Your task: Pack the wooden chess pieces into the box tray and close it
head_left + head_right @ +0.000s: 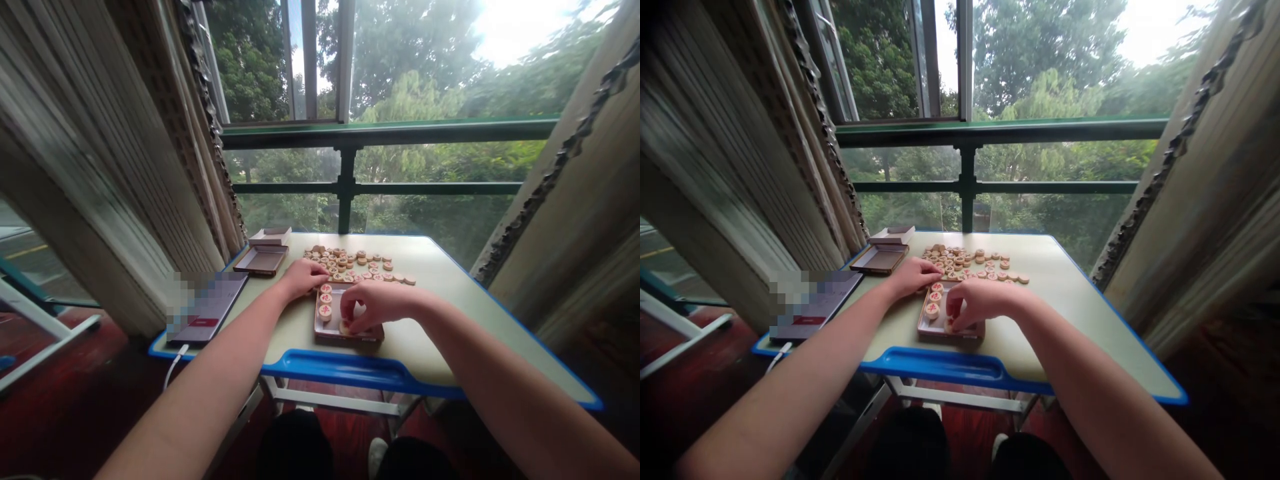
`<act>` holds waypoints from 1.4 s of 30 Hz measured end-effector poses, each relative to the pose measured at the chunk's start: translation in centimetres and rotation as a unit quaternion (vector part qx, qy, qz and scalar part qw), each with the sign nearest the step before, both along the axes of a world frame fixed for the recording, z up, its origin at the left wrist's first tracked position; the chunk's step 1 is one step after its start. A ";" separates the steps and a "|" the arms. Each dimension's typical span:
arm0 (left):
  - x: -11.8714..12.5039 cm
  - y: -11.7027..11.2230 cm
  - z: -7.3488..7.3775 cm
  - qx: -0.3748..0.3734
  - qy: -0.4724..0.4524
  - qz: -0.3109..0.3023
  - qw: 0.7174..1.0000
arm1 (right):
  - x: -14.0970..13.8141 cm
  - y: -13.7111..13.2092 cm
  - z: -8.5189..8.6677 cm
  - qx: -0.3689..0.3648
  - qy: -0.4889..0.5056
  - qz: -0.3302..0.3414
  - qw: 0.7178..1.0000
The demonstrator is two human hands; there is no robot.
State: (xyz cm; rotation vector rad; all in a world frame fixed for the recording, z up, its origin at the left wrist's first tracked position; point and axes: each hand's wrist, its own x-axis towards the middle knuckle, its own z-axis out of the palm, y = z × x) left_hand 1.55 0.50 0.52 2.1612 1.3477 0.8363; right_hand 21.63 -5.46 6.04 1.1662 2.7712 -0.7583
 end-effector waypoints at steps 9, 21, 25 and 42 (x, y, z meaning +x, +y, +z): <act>0.0 -0.2 0.1 -0.006 0.007 0.008 1.000 | 0.4 0.4 0.1 -0.001 -0.031 0.008 0.999; 0.1 -0.3 0.4 0.012 0.045 0.012 0.999 | -0.8 0.3 -1.0 0.043 0.009 0.033 0.998; 0.1 -0.2 0.3 0.014 0.040 0.002 0.999 | -1.0 0.2 -1.1 0.051 0.021 0.027 0.998; 0.0 -0.1 0.2 0.023 0.037 -0.005 0.999 | -1.9 0.3 -2.0 0.082 0.052 0.035 0.995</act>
